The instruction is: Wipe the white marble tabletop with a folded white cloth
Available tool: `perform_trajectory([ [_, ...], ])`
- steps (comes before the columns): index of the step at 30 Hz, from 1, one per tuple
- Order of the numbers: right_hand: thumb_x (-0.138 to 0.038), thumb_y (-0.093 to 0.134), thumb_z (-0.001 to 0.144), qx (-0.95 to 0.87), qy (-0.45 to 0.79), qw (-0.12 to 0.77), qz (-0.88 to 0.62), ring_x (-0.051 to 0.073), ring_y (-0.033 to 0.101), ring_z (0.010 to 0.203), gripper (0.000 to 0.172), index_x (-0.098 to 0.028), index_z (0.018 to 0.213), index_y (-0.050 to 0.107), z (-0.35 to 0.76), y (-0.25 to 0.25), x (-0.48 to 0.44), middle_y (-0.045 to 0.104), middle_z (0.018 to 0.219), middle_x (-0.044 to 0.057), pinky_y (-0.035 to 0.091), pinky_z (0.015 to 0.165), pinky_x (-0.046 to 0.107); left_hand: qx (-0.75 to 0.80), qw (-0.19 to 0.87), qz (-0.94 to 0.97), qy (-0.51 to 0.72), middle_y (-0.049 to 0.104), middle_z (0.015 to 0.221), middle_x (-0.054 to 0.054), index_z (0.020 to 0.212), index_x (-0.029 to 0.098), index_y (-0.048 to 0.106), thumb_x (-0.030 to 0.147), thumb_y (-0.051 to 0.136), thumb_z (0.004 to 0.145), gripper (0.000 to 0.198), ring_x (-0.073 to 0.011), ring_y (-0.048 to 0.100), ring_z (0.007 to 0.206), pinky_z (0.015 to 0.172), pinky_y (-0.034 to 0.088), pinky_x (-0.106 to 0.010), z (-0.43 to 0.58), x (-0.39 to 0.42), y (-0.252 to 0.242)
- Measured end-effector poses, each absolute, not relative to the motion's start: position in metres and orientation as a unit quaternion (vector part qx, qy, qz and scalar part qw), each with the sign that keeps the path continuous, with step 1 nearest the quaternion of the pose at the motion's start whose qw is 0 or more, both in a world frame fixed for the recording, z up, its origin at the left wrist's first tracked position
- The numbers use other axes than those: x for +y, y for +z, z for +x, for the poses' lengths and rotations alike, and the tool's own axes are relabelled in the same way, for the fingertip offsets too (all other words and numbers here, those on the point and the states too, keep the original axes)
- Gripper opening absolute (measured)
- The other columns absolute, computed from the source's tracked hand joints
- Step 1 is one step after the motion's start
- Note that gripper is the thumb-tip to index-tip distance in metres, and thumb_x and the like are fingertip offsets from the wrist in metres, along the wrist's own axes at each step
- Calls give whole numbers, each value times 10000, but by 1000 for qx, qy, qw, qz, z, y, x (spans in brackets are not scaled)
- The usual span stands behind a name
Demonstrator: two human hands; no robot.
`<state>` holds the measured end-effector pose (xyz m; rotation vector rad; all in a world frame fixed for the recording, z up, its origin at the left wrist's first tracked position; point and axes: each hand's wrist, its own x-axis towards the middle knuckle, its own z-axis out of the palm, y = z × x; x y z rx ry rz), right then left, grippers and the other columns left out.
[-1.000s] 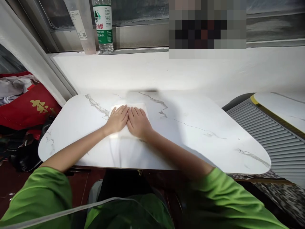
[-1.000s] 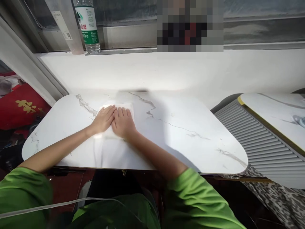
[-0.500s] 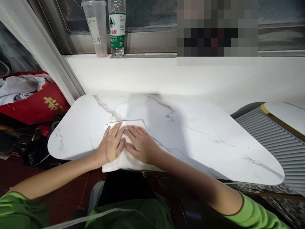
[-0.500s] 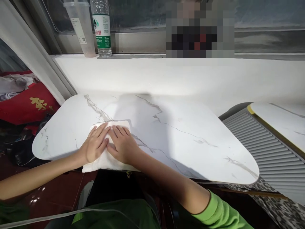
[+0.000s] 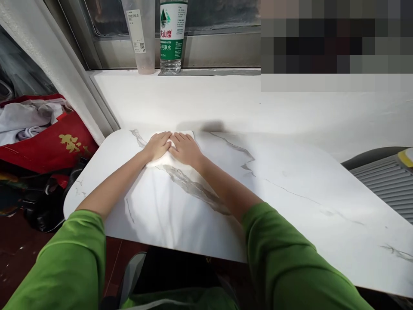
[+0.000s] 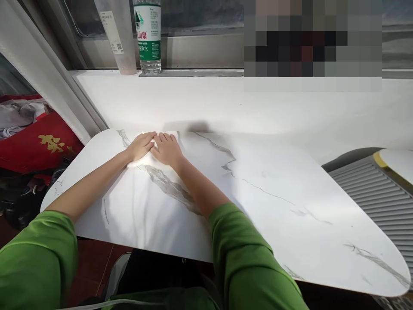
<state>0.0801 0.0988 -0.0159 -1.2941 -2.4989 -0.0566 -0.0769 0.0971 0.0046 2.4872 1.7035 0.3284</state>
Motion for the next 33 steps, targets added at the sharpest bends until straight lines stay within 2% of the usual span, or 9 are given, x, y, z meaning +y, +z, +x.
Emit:
perform_trajectory([
  [6,-281,344,973,-859,-10,176,-481,308,420,1365,515,-69,1421,486,75,-18,127,504,1476,189,261,1139,470,549,62,826,112,410,1571,-109,1495,91,388,283,279,967,573,-201,344,1463,1222,234,-378,-79,134,2],
  [11,-281,337,984,-863,-24,173,-474,321,423,1368,513,-47,1416,486,76,-20,119,480,1492,213,266,1132,487,554,61,823,108,376,1589,-113,1507,106,367,281,254,989,559,-216,313,1481,1229,206,-432,-78,122,1],
  [19,-302,348,985,-878,-31,188,-439,355,421,1370,531,-42,1432,468,67,-21,25,481,1489,224,275,1134,530,563,67,820,79,316,1619,-109,1532,102,314,271,231,982,581,-213,252,1508,1248,137,-442,-95,19,5],
  [26,-330,354,989,-909,-12,168,-381,411,379,1402,584,40,1428,456,39,-8,-81,435,1501,282,234,1175,554,572,61,812,99,341,1606,-116,1526,115,319,297,226,990,574,-212,265,1505,1251,147,-462,-130,-98,7],
  [33,-340,403,960,-920,-3,171,-353,415,415,1368,588,51,1390,494,23,-5,-92,461,1478,284,262,1168,537,590,67,799,98,369,1593,-114,1516,115,346,285,245,977,574,-211,296,1494,1249,170,-462,-144,-119,11],
])
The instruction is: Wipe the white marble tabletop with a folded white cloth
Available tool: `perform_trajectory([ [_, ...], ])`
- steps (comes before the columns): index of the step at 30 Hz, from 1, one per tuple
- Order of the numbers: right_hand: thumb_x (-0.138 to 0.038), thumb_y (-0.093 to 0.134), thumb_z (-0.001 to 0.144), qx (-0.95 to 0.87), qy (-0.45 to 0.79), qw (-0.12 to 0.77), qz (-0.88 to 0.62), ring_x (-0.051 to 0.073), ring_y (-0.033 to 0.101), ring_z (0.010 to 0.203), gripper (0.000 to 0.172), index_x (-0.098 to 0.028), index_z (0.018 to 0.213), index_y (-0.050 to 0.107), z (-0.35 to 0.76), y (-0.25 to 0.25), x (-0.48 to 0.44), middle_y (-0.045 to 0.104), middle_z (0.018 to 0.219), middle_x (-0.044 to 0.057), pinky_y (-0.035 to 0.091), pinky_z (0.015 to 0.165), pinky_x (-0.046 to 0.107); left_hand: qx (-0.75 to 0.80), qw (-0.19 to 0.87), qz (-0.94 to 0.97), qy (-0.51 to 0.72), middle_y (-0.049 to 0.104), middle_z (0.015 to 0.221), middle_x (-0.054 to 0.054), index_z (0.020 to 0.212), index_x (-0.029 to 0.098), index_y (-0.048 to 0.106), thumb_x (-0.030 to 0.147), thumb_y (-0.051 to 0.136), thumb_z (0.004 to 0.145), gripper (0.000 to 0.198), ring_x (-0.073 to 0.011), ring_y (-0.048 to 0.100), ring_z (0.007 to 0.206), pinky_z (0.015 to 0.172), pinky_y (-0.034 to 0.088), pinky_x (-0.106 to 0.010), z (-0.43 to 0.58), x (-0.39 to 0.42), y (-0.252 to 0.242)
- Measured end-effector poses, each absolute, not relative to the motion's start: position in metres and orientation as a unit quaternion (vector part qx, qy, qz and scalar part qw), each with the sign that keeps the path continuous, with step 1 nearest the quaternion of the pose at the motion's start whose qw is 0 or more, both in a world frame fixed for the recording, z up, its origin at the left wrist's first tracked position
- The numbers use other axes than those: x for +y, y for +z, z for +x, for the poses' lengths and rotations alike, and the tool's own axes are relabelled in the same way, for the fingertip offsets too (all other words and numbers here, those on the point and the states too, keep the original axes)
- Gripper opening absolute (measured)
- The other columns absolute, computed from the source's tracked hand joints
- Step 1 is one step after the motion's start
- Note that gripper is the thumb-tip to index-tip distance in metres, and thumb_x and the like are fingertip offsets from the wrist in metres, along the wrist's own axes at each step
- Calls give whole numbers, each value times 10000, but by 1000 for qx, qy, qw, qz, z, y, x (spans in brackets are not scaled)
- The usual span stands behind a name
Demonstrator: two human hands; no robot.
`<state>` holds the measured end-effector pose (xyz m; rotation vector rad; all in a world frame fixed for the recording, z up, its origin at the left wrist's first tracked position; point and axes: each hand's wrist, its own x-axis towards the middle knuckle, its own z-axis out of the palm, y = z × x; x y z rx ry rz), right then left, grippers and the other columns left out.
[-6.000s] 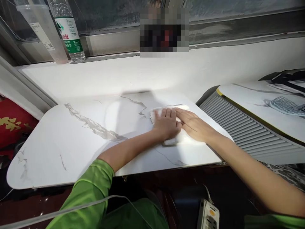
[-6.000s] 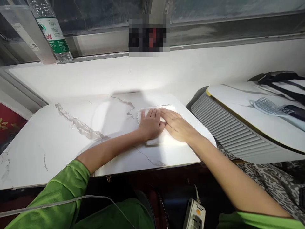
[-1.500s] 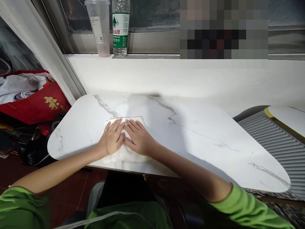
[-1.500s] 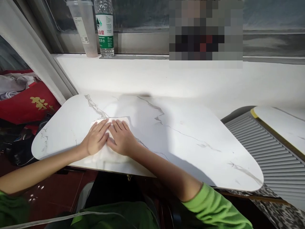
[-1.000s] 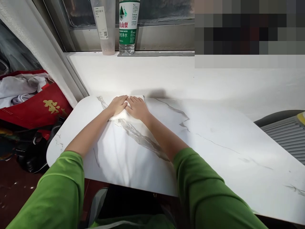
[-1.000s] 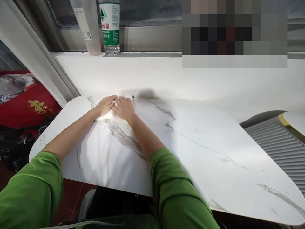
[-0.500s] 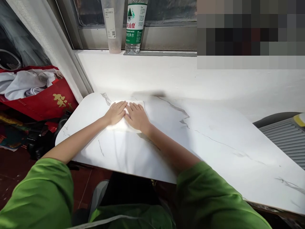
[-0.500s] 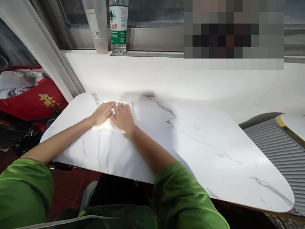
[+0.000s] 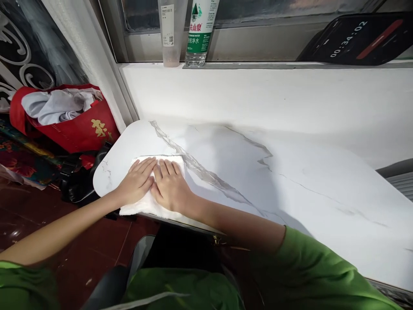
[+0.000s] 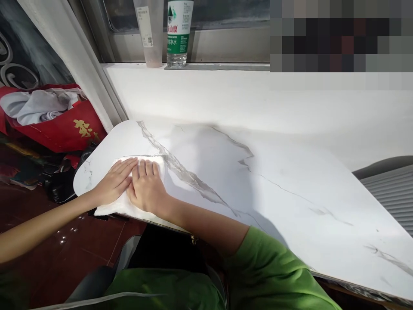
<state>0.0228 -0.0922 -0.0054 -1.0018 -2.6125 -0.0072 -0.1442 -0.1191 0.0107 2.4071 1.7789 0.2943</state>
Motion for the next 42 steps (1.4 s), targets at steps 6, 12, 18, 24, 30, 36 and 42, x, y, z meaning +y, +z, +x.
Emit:
perform_trajectory([
  [6,-291,392,967,-908,-3,183,-378,358,458,1301,510,15,1352,529,9,-7,-31,531,1412,256,285,1132,494,589,59,800,99,390,1585,-83,1510,167,365,293,276,968,564,-220,324,1480,1237,199,-476,-157,-51,6],
  [12,-249,375,957,-871,0,209,-445,343,500,1210,466,-18,1319,556,-12,-12,58,606,1289,225,321,1066,460,570,69,811,113,437,1558,-76,1473,164,437,290,310,937,565,-202,366,1455,1231,229,-406,-167,57,9],
  [18,-224,329,964,-850,-12,210,-484,345,512,1192,474,-14,1329,547,-20,-16,98,618,1255,235,327,1035,470,561,82,814,124,463,1539,-83,1457,128,460,276,327,918,575,-208,393,1433,1222,253,-368,-169,109,8],
  [24,-234,341,971,-867,-16,211,-450,334,481,1262,483,-19,1358,533,-13,-19,84,576,1359,232,299,1088,476,582,70,801,123,440,1557,-60,1476,181,442,277,305,941,560,-214,368,1452,1221,253,-418,-166,84,5],
  [30,-255,353,981,-876,-18,201,-438,342,461,1320,503,0,1383,515,-5,-15,26,532,1434,231,277,1133,472,581,66,804,106,391,1586,-70,1503,178,385,295,264,973,555,-203,314,1483,1233,202,-443,-163,19,8],
  [36,-303,372,985,-895,-14,201,-397,374,451,1345,539,17,1404,487,-21,-7,-57,504,1459,248,285,1139,520,586,71,801,104,363,1600,-75,1512,161,359,345,245,979,575,-206,286,1496,1245,171,-454,-189,-71,9],
  [42,-332,398,987,-916,22,195,-349,397,432,1352,576,45,1420,448,-51,2,-103,475,1463,293,277,1135,559,608,65,782,119,379,1590,-88,1512,159,363,380,231,995,578,-227,306,1487,1246,173,-472,-223,-135,15],
])
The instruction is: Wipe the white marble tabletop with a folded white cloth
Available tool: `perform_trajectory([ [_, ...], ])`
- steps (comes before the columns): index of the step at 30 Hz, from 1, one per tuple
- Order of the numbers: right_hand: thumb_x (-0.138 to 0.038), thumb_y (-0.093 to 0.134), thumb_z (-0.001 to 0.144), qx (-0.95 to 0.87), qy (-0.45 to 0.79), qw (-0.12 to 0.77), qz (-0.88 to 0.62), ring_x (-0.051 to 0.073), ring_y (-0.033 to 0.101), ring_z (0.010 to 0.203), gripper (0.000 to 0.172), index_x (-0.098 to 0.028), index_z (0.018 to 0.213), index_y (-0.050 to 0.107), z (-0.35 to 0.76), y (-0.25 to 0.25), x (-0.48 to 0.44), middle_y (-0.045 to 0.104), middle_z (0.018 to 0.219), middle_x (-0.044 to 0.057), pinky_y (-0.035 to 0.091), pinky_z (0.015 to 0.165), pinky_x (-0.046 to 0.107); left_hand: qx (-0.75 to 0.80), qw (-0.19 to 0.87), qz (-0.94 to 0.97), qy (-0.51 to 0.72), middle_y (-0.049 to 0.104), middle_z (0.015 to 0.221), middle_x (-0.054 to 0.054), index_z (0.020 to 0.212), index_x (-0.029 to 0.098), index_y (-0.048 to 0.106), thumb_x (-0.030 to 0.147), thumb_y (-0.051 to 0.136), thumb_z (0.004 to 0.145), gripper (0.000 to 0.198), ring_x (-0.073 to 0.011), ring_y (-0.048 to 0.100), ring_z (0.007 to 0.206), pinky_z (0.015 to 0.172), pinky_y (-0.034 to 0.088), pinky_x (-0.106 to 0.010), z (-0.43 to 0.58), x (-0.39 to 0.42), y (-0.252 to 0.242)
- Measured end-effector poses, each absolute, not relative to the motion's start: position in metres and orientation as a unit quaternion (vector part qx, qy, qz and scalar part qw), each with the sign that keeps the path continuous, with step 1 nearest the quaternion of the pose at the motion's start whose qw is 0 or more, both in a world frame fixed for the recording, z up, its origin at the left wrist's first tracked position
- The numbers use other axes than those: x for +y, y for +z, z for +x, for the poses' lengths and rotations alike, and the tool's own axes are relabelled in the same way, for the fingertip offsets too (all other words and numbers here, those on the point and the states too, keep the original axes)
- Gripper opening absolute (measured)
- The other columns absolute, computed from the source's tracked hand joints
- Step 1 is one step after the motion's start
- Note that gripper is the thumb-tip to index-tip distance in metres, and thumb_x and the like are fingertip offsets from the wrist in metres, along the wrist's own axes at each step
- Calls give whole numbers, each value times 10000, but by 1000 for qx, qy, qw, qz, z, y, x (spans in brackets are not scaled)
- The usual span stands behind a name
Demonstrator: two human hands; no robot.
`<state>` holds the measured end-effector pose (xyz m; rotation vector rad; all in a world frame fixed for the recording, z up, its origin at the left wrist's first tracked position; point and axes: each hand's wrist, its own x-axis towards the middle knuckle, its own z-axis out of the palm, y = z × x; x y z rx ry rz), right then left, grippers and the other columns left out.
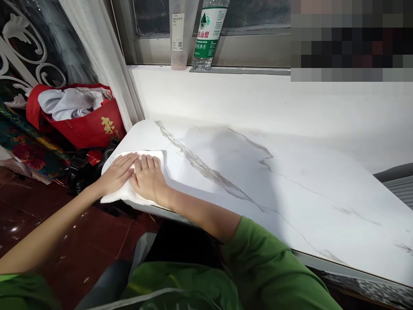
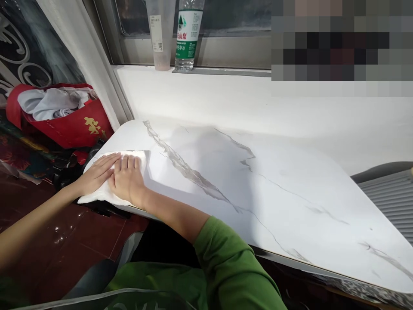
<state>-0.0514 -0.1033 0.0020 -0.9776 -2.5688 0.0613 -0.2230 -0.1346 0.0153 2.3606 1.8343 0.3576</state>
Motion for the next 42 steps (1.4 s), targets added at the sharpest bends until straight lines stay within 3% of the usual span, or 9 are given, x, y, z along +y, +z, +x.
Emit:
perform_trajectory([
  [7,-325,407,978,-920,62,185,-339,386,417,1344,575,55,1407,459,-67,6,-86,467,1464,291,252,1145,522,595,84,791,118,379,1592,-75,1511,185,372,443,266,993,588,-248,316,1478,1237,198,-479,-249,-115,14],
  [20,-271,417,950,-856,49,227,-462,336,492,1224,484,-22,1341,556,-98,-4,66,609,1296,210,300,1076,444,585,100,799,96,404,1580,-58,1484,186,431,340,318,950,567,-230,327,1469,1232,206,-411,-261,78,10],
  [25,-281,419,952,-853,37,237,-463,328,512,1186,460,-28,1303,577,-105,-8,105,628,1260,210,315,1048,439,596,92,793,93,413,1574,-67,1478,154,437,311,318,926,586,-225,345,1460,1231,207,-395,-260,117,9],
  [33,-264,385,959,-875,25,225,-428,347,483,1228,475,-8,1316,563,-103,-8,99,593,1317,225,296,1072,460,612,78,784,69,335,1613,-90,1520,120,360,314,266,950,609,-209,271,1498,1242,164,-391,-259,98,13],
  [37,-277,368,972,-884,37,201,-420,365,451,1283,516,12,1373,514,-99,-2,65,537,1397,245,275,1097,486,616,82,782,58,322,1618,-95,1531,99,337,324,237,963,619,-211,253,1505,1250,142,-396,-257,58,17],
  [42,-293,375,985,-897,53,176,-402,392,392,1367,575,56,1440,428,-92,6,-1,433,1494,292,229,1136,541,619,75,779,71,342,1611,-62,1527,163,356,344,221,976,594,-209,270,1500,1252,146,-429,-255,-12,18],
])
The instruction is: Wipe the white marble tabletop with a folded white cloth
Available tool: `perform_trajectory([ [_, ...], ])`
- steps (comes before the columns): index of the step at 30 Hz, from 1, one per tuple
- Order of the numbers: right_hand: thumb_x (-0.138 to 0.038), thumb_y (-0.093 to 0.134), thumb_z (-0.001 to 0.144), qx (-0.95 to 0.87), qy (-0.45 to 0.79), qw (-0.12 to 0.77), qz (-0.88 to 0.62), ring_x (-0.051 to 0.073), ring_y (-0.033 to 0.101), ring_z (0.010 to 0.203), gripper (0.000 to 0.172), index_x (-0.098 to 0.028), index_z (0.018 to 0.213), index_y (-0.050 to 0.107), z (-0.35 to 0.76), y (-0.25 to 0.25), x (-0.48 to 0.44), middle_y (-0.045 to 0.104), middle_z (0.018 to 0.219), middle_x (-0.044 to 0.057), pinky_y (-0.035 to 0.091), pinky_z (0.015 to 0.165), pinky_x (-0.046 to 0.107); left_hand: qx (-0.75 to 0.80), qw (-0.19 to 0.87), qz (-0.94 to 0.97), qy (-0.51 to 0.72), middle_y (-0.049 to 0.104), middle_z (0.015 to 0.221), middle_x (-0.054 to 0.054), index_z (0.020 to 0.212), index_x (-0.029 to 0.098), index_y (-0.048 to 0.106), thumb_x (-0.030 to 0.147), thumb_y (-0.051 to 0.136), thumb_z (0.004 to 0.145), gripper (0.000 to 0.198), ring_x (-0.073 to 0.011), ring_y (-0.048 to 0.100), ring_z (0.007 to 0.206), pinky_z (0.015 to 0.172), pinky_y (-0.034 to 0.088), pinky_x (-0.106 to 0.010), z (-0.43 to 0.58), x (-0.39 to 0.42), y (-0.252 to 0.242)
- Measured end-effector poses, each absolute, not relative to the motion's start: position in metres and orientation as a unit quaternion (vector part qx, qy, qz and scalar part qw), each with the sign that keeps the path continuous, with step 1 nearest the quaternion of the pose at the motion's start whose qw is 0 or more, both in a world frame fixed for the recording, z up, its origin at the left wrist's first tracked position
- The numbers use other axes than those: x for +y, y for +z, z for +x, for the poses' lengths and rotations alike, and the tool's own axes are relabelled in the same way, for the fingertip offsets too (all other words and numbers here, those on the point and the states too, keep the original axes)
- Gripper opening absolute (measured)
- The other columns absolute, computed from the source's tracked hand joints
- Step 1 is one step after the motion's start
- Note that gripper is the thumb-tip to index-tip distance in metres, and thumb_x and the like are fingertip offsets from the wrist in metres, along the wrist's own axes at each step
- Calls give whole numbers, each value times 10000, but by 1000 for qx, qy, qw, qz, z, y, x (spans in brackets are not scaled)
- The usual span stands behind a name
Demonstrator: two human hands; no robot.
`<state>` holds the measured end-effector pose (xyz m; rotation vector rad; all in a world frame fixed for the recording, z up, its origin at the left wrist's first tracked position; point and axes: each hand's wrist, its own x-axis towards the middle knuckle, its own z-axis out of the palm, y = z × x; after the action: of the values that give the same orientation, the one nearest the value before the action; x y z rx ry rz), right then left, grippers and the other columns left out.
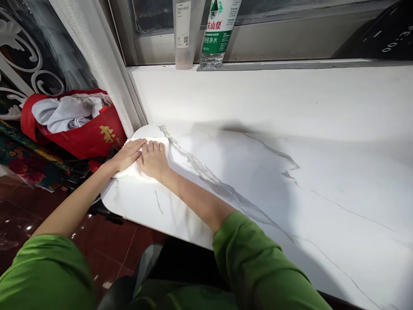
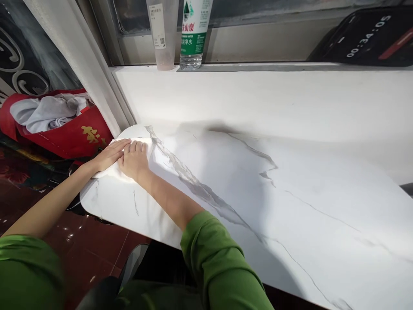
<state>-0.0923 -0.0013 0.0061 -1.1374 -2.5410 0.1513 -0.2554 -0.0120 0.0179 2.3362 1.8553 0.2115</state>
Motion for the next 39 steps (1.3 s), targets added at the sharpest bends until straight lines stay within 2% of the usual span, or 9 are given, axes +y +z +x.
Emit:
perform_trajectory([
  [4,-301,384,989,-910,59,166,-376,412,393,1378,586,74,1438,421,-79,10,-53,420,1495,315,229,1140,578,619,71,778,77,353,1606,-57,1525,175,354,351,220,975,592,-210,280,1497,1250,158,-452,-246,-70,18],
  [9,-323,402,985,-921,51,175,-346,397,409,1379,589,51,1438,438,-53,8,-100,442,1490,294,241,1160,563,629,62,770,90,358,1601,-82,1521,149,364,342,211,975,599,-216,277,1500,1251,149,-451,-219,-130,18],
  [16,-344,429,973,-914,51,194,-353,402,406,1387,592,43,1419,476,-16,1,-124,445,1490,291,239,1177,562,620,63,778,81,359,1601,-80,1522,156,367,337,219,974,596,-217,290,1496,1251,165,-462,-182,-152,17],
  [25,-322,396,974,-892,1,180,-414,388,445,1313,562,38,1397,485,10,-2,-83,500,1440,276,272,1126,527,588,90,800,78,368,1598,-62,1507,174,378,310,254,966,571,-205,296,1491,1249,162,-455,-151,-89,18],
  [31,-277,410,964,-894,5,192,-405,323,511,1202,433,-46,1283,591,15,-5,-2,613,1305,198,331,1053,438,599,66,794,85,381,1589,-87,1501,150,375,283,253,961,569,-210,306,1486,1239,184,-453,-143,-14,11],
  [35,-264,397,970,-875,0,205,-438,307,510,1206,443,-73,1331,569,19,-9,49,621,1300,175,310,1050,414,595,50,797,93,405,1575,-93,1488,158,400,272,269,961,556,-218,331,1473,1226,217,-444,-137,45,6],
  [39,-252,375,976,-855,-3,202,-478,298,501,1223,449,-83,1354,549,23,-12,85,615,1299,177,289,1068,423,573,48,813,90,413,1568,-111,1483,113,409,263,273,955,565,-222,346,1461,1217,238,-418,-130,93,3],
])
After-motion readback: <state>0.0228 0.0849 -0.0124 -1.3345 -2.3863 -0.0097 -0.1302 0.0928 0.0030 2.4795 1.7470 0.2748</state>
